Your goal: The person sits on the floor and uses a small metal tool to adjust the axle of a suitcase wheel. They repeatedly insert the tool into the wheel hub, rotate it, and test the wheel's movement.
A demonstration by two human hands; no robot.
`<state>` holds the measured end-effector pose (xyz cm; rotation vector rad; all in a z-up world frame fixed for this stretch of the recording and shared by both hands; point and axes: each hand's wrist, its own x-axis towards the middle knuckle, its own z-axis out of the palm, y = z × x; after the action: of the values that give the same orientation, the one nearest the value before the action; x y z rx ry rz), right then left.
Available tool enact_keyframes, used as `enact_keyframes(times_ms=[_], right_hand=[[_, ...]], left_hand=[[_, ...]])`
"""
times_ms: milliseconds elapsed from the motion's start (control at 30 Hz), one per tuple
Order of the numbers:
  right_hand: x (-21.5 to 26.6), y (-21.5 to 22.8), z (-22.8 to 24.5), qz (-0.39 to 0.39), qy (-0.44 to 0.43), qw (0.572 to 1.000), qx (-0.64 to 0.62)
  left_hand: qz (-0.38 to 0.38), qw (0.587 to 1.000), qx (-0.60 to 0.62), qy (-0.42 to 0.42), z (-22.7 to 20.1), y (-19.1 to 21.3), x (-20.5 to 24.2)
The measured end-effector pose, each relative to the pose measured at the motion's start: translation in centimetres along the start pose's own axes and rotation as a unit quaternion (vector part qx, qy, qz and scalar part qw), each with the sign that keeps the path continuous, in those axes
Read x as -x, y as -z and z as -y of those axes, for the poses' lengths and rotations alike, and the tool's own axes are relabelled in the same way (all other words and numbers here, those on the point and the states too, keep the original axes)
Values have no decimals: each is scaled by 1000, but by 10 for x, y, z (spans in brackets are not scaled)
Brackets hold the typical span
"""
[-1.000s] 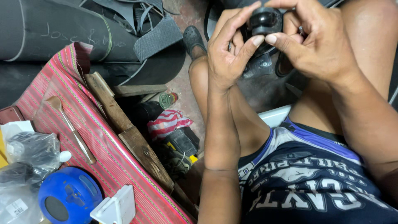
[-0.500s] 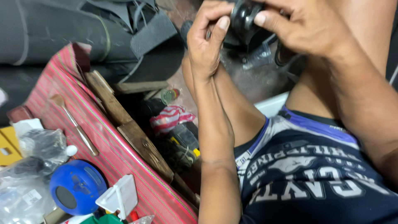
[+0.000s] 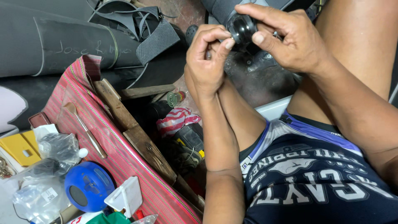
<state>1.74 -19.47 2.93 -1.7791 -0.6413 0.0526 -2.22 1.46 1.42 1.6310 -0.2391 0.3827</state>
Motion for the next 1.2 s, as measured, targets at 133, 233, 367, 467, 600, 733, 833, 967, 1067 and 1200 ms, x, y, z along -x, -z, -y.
enact_keyframes(times_ms=[133, 233, 367, 467, 600, 733, 833, 967, 1067, 1200], right_hand=[[4, 0, -15, -1, 53, 998, -37], [6, 1, -18, -1, 15, 998, -60], [14, 9, -17, -26, -9, 993, -117], [28, 20, -27, -14, -89, 958, -271], [55, 14, -36, -23, -251, 887, -386], [75, 6, -47, 27, -273, 757, -593], [88, 0, -53, 22, -307, 695, -650], [101, -8, -60, 43, -323, 656, -680], [110, -23, -66, 56, -323, 636, -699], [112, -32, -78, 69, -334, 657, -673]], left_hand=[[-46, 999, 11, 17, 1, -9, 8], [-70, 993, 86, 45, 10, -11, 14], [-86, 983, 149, 68, 22, -6, 14], [-104, 966, 223, 83, 25, -4, 21], [-149, 956, 234, 95, 23, -10, 47], [-137, 968, 127, 171, 12, -32, 98], [-108, 978, -101, 149, -12, -55, 123], [-48, 938, -326, 105, -42, -82, 116], [43, 901, -432, -8, -46, -88, 106], [84, 892, -444, 28, -36, -88, 99]])
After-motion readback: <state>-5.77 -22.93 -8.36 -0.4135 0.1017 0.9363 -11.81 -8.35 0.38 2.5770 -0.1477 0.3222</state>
